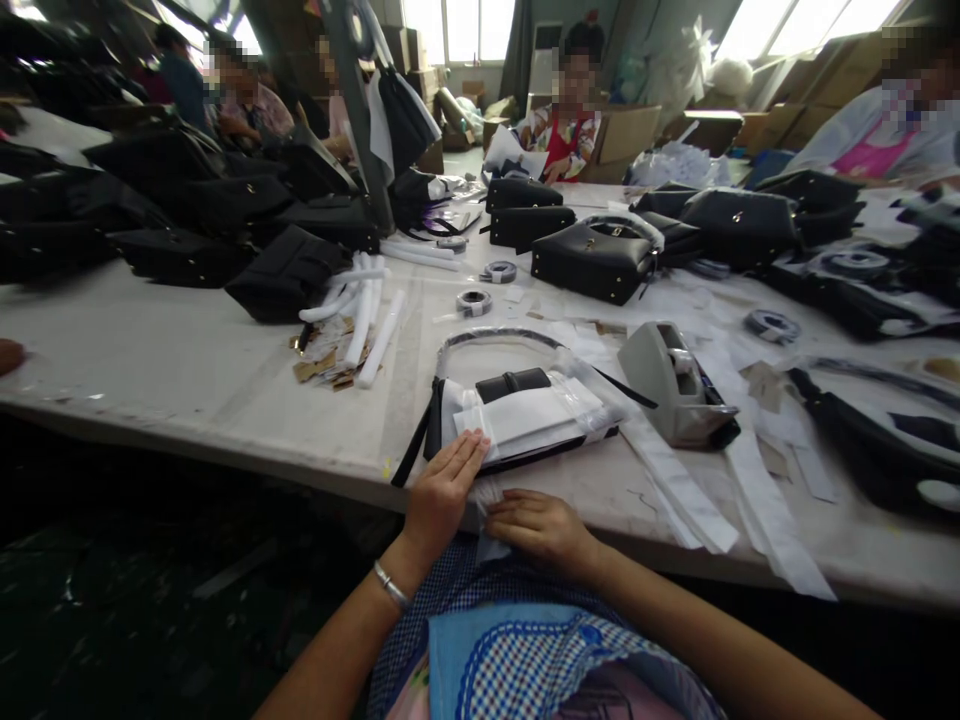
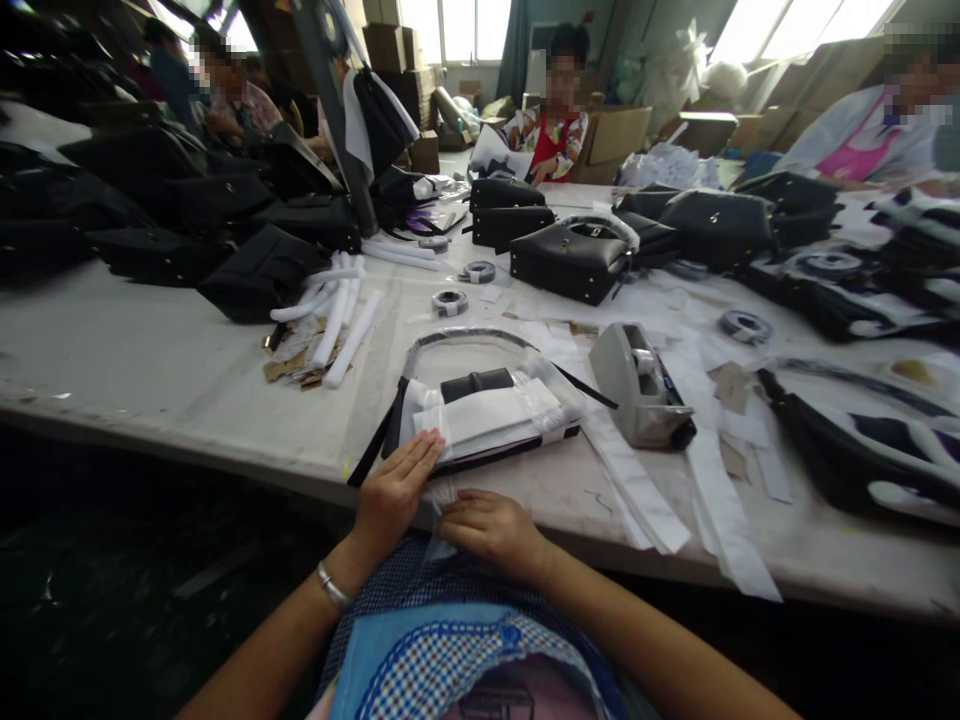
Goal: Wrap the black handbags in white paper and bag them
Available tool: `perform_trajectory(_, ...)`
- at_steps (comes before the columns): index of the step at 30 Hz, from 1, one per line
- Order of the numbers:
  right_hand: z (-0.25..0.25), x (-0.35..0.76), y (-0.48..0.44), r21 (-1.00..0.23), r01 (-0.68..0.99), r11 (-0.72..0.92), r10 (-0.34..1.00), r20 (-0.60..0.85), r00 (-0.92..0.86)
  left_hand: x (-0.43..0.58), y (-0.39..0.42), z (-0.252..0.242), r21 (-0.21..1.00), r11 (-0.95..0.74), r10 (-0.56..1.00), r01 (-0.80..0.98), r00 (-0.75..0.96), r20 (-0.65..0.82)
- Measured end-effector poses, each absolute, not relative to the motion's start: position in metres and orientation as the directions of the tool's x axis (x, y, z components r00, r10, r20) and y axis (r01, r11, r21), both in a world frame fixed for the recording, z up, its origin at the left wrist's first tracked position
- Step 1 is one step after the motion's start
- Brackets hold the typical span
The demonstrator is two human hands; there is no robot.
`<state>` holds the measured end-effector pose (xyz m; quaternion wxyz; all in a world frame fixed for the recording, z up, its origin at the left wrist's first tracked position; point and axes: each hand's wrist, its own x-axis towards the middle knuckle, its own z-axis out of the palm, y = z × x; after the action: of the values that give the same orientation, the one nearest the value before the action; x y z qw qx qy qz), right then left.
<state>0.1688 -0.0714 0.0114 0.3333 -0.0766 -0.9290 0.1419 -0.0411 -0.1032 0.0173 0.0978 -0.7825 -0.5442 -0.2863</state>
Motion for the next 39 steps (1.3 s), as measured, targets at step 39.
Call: perform_trajectory(39, 0.076, 0.106, 0.039, -0.424, 0.601, 0.677, 0.711, 0.169, -0.682, -0.035, -0.105, 0.013, 0.163, -0.252, 0.785, 0.954, 0.103, 0.611)
